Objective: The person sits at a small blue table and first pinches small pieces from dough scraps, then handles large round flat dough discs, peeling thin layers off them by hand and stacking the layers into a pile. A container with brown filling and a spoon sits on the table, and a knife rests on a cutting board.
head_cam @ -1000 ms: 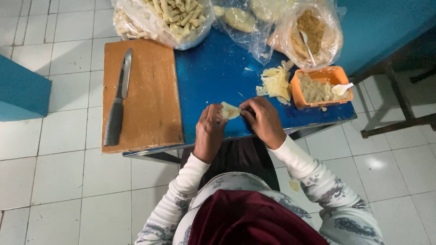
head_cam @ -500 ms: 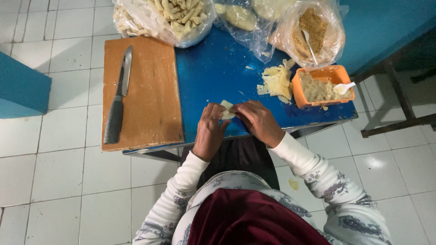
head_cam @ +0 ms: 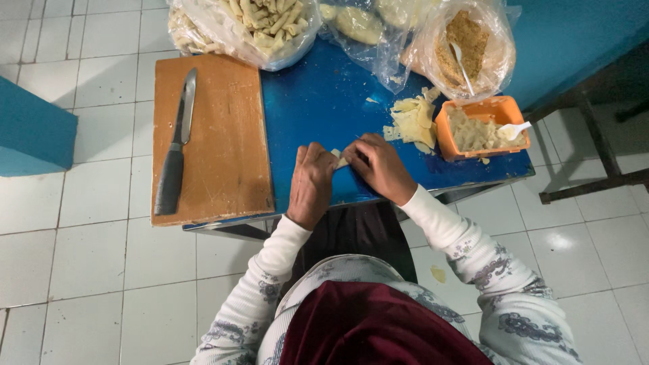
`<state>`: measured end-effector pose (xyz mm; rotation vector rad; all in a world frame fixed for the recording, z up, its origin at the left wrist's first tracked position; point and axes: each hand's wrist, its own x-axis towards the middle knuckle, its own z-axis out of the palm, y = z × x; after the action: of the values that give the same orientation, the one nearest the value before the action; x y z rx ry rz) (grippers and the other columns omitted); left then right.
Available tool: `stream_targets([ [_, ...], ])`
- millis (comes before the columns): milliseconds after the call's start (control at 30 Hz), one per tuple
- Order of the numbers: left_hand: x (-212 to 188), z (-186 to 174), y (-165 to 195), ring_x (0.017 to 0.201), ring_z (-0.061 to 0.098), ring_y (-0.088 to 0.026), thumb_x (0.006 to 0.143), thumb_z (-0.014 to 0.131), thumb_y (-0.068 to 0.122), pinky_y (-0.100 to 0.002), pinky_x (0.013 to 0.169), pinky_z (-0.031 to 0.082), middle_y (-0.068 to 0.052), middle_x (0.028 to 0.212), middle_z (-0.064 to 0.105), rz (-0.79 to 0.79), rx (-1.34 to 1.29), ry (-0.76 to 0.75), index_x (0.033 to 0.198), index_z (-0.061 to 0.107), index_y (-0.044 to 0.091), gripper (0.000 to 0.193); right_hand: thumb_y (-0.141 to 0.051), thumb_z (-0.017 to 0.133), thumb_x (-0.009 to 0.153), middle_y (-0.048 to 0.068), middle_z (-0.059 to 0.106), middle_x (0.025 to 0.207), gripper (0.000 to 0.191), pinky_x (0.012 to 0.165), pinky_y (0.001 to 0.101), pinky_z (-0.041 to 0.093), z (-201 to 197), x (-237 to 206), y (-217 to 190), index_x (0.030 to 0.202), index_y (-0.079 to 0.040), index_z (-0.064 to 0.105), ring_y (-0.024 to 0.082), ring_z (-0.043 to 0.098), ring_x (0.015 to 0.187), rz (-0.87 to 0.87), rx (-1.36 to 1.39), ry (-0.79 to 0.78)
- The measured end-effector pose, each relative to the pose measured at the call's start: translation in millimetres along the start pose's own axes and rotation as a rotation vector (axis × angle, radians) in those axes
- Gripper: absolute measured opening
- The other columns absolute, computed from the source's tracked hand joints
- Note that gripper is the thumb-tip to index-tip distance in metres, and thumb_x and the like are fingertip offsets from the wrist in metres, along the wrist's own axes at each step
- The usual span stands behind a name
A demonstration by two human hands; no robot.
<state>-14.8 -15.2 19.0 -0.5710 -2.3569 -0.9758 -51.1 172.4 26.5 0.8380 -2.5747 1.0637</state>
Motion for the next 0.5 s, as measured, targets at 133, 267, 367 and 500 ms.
stream_targets([
  [133, 4.1, 3.3, -7.4, 0.088, 0.058, -0.035, 0.095, 0.059, 0.004, -0.046, 0.081, 0.046, -0.014, 0.093, 0.059, 0.08, 0.024, -0.021, 0.091, 0.061, 0.001, 0.006, -0.006, 0.071, 0.093, 0.011, 0.066, 0.093, 0.005, 0.082, 0.0445, 0.049, 2.4, -4.2, -6.8, 0.097, -0.003, 0.068, 0.032, 0.061, 0.093, -0.05, -0.021, 0.058],
  [267, 3.7, 3.2, -2.1, 0.087, 0.058, -0.037, 0.091, 0.06, 0.0, -0.046, 0.076, 0.048, -0.016, 0.093, 0.059, -0.073, -0.06, 0.0, 0.088, 0.061, 0.0, 0.003, -0.003, 0.068, 0.091, 0.011, 0.068, 0.102, 0.012, 0.086, 0.0431, 0.051, -1.1, -10.1, -10.9, 0.104, -0.004, 0.07, 0.033, 0.061, 0.098, -0.187, -0.056, 0.078],
  [367, 5.8, -0.1, 3.6, 0.091, 0.061, -0.036, 0.091, 0.062, -0.001, -0.045, 0.077, 0.05, -0.017, 0.097, 0.056, -0.079, -0.062, -0.021, 0.088, 0.059, -0.002, 0.004, -0.005, 0.07, 0.091, 0.012, 0.067, 0.103, 0.016, 0.086, 0.0426, 0.051, -3.6, -11.4, -11.2, 0.107, -0.003, 0.071, 0.033, 0.06, 0.098, -0.228, -0.105, 0.054],
  [500, 6.1, -7.5, 5.7, 0.095, 0.061, -0.037, 0.083, 0.065, 0.003, -0.045, 0.077, 0.051, -0.017, 0.101, 0.053, -0.008, -0.154, -0.038, 0.092, 0.061, -0.003, 0.011, -0.011, 0.073, 0.092, 0.013, 0.064, 0.105, 0.015, 0.086, 0.0417, 0.051, -3.2, -8.2, -7.7, 0.104, -0.002, 0.071, 0.033, 0.06, 0.099, -0.242, -0.131, 0.065],
])
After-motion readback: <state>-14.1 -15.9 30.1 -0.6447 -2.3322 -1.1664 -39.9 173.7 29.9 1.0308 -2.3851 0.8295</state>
